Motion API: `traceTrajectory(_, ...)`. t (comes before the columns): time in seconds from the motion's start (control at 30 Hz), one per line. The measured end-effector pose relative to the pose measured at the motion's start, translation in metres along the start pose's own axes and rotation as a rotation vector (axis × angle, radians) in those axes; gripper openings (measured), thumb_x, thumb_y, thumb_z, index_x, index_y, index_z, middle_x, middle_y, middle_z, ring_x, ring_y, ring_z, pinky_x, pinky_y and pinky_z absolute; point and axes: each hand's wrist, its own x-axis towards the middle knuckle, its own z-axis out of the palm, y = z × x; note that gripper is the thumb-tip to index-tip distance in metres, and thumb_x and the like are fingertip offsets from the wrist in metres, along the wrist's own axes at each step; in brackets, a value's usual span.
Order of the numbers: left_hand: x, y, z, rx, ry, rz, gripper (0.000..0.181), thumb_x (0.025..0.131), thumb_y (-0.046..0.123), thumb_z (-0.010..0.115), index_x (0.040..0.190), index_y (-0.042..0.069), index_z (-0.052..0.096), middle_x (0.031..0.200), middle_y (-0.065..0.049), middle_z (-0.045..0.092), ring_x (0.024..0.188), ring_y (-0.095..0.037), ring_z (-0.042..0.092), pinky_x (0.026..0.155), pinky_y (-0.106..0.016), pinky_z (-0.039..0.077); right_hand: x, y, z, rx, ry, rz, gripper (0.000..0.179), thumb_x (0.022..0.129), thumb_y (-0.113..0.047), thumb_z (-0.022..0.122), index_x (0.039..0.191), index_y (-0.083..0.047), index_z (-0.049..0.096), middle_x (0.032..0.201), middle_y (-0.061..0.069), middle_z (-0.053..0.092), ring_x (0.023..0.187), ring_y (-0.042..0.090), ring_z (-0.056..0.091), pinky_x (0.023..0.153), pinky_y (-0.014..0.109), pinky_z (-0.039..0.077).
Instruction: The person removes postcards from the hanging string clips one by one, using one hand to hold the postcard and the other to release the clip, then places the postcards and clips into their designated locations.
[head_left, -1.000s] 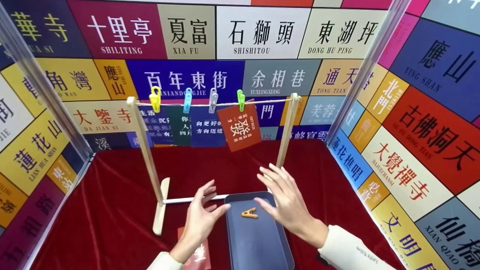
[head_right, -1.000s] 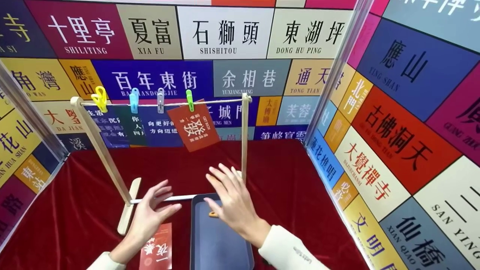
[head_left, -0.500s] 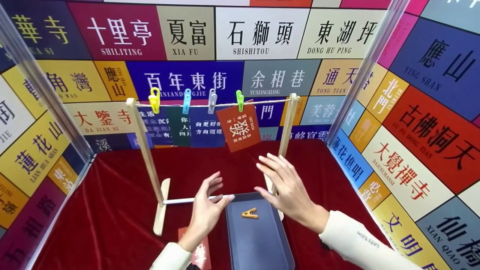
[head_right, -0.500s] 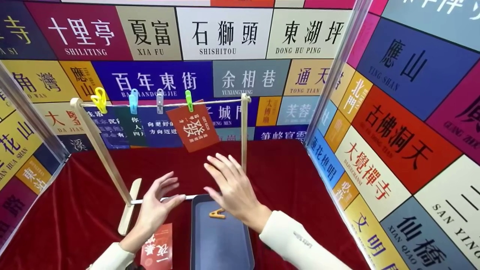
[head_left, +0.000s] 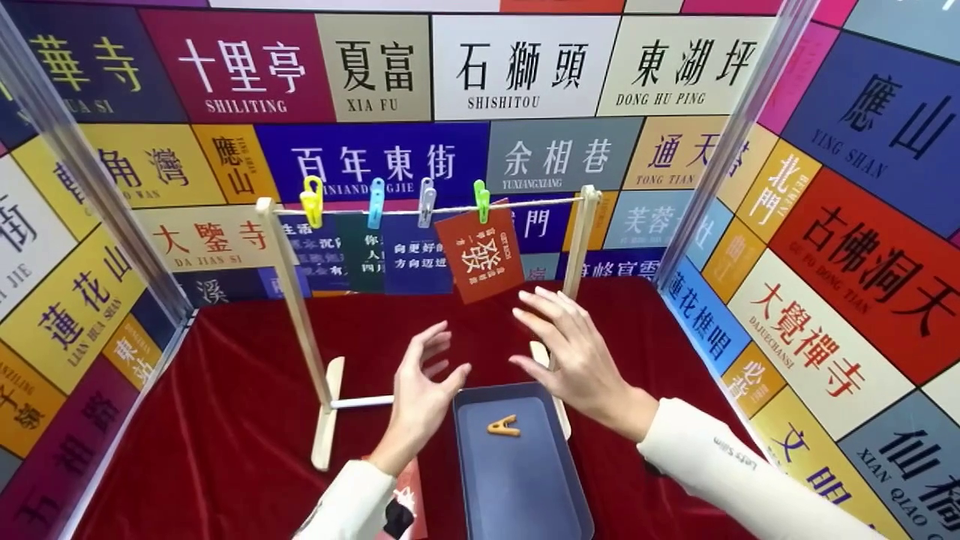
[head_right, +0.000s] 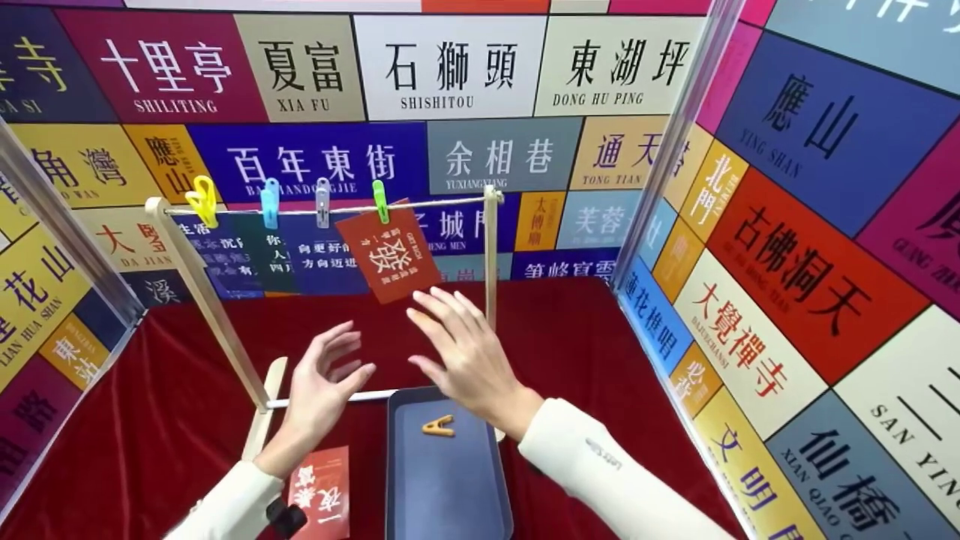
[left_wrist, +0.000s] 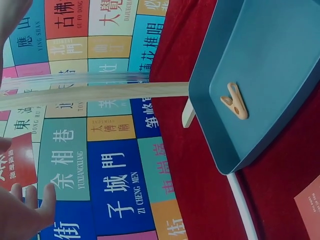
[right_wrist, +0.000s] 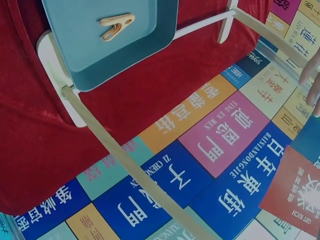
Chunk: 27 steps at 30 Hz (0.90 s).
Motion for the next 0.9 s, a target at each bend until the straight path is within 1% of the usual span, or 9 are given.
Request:
traceTrajectory(0.13,0.006,0.0,0.003,0.01,0.014,0.011,0.06,0.081,0.0,0.079,0.136,0.009,0.055,0.127,-0.015,0.063,0.121,-0.029,0.061,0.101,-0.043,0.057,0.006,0.004,-0.002,0.018,-0.034,0.043,0.054,0.088,-0.026,0.079,0.131,0.0,0.062,0.137,0.018,0.059,0.132,0.035,0.051,0.123,0.037,0.036)
traceTrajectory(0.27,0.011,0.001,0.005,0.004,0.033,0.033,0.058,0.082,0.001,0.08,0.134,0.006,0.056,0.125,-0.016,0.064,0.119,-0.03,0.062,0.099,-0.044,0.058,0.013,0.007,-0.003,0.07,-0.04,0.078,0.053,0.087,-0.022,0.08,0.132,0.001,0.061,0.137,0.019,0.059,0.131,0.032,0.052,0.122,0.032,0.037)
traceTrajectory(0.37,0.013,0.003,0.007,-0.009,0.049,0.041,0.055,0.082,0.001,0.079,0.133,0.005,0.057,0.123,-0.016,0.065,0.117,-0.03,0.062,0.099,-0.046,0.058,0.018,0.009,-0.004,0.101,-0.024,0.087,0.052,0.087,-0.02,0.079,0.131,0.002,0.061,0.135,0.019,0.06,0.127,0.033,0.054,0.12,0.028,0.038)
traceTrajectory(0.53,0.018,0.004,0.011,-0.034,0.073,0.032,0.053,0.084,0.002,0.079,0.132,0.007,0.058,0.123,-0.016,0.065,0.116,-0.029,0.063,0.1,-0.05,0.057,0.026,0.011,-0.003,0.101,-0.012,0.078,0.05,0.088,-0.018,0.078,0.13,0.002,0.061,0.133,0.019,0.061,0.124,0.033,0.055,0.119,0.027,0.039)
traceTrajectory(0.67,0.021,0.004,0.013,-0.045,0.092,0.023,0.052,0.084,0.003,0.079,0.131,0.007,0.059,0.122,-0.015,0.065,0.115,-0.028,0.063,0.099,-0.044,0.058,0.034,0.014,-0.002,0.115,-0.018,0.087,0.049,0.088,-0.016,0.077,0.131,0.002,0.061,0.133,0.018,0.06,0.125,0.031,0.055,0.117,0.028,0.041)
traceTrajectory(0.77,0.023,0.004,0.014,-0.041,0.112,0.036,0.051,0.083,0.003,0.08,0.13,0.006,0.059,0.119,-0.016,0.066,0.113,-0.028,0.064,0.096,-0.038,0.06,0.041,0.017,-0.001,0.133,-0.022,0.1,0.05,0.087,-0.013,0.077,0.131,0.003,0.06,0.134,0.018,0.059,0.125,0.031,0.055,0.117,0.028,0.042)
traceTrajectory(0.9,0.028,0.004,0.015,-0.06,0.134,0.04,0.051,0.083,0.003,0.08,0.13,0.004,0.059,0.117,-0.017,0.066,0.111,-0.028,0.065,0.096,-0.04,0.06,0.051,0.023,0.0,0.134,-0.019,0.1,0.053,0.086,-0.012,0.078,0.133,0.003,0.058,0.135,0.018,0.059,0.125,0.031,0.055,0.117,0.029,0.042)
